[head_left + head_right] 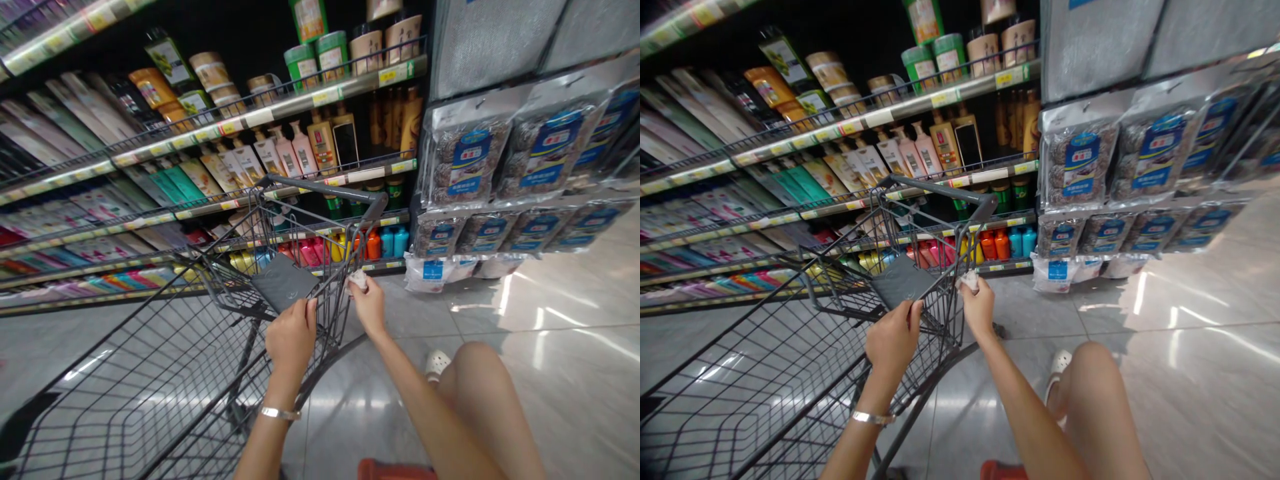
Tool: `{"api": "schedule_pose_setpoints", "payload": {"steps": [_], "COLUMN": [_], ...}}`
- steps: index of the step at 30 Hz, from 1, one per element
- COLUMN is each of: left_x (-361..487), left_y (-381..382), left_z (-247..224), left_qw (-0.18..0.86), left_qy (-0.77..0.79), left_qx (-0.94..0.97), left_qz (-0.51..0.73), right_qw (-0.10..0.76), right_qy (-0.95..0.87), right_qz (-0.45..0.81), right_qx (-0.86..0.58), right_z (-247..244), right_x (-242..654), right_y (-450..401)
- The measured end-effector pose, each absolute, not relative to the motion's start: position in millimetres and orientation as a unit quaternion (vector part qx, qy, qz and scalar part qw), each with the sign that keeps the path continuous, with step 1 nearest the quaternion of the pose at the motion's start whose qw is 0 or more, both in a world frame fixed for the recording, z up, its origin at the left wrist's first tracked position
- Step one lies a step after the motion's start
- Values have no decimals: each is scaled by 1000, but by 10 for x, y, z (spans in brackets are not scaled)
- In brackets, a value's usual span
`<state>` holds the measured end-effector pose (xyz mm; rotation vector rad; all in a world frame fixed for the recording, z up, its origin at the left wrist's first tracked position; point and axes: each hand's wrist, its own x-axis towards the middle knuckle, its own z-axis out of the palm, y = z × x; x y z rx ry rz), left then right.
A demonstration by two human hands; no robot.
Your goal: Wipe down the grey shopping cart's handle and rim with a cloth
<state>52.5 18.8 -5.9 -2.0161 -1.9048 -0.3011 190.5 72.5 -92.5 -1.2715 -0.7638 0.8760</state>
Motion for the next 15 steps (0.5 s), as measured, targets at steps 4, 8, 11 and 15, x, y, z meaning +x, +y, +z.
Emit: {"api": "schedule_pose_setpoints", "payload": {"steps": [4, 8, 11, 15], "left_x": [533, 533, 525, 512], "left_y": [189, 193, 196, 198], "left_z": [-72, -90, -99, -106], "left_qw": [185, 193, 197, 217], "left_qy": [-670, -665, -662, -653], "left_qx": [-710, -712, -713, -715], "left_qz": [-109, -120, -122, -124], "right_qw": [642, 623, 621, 608], "right_qy": [-345, -350, -344, -348], "right_qz": [378, 382, 384, 392], "right_qx": [-572, -587, -591, -596], "right_z": [-1125, -1405, -1629, -1942], "right_x": [1806, 1698, 1622, 1533], "right_y": [669, 584, 538, 482]}}
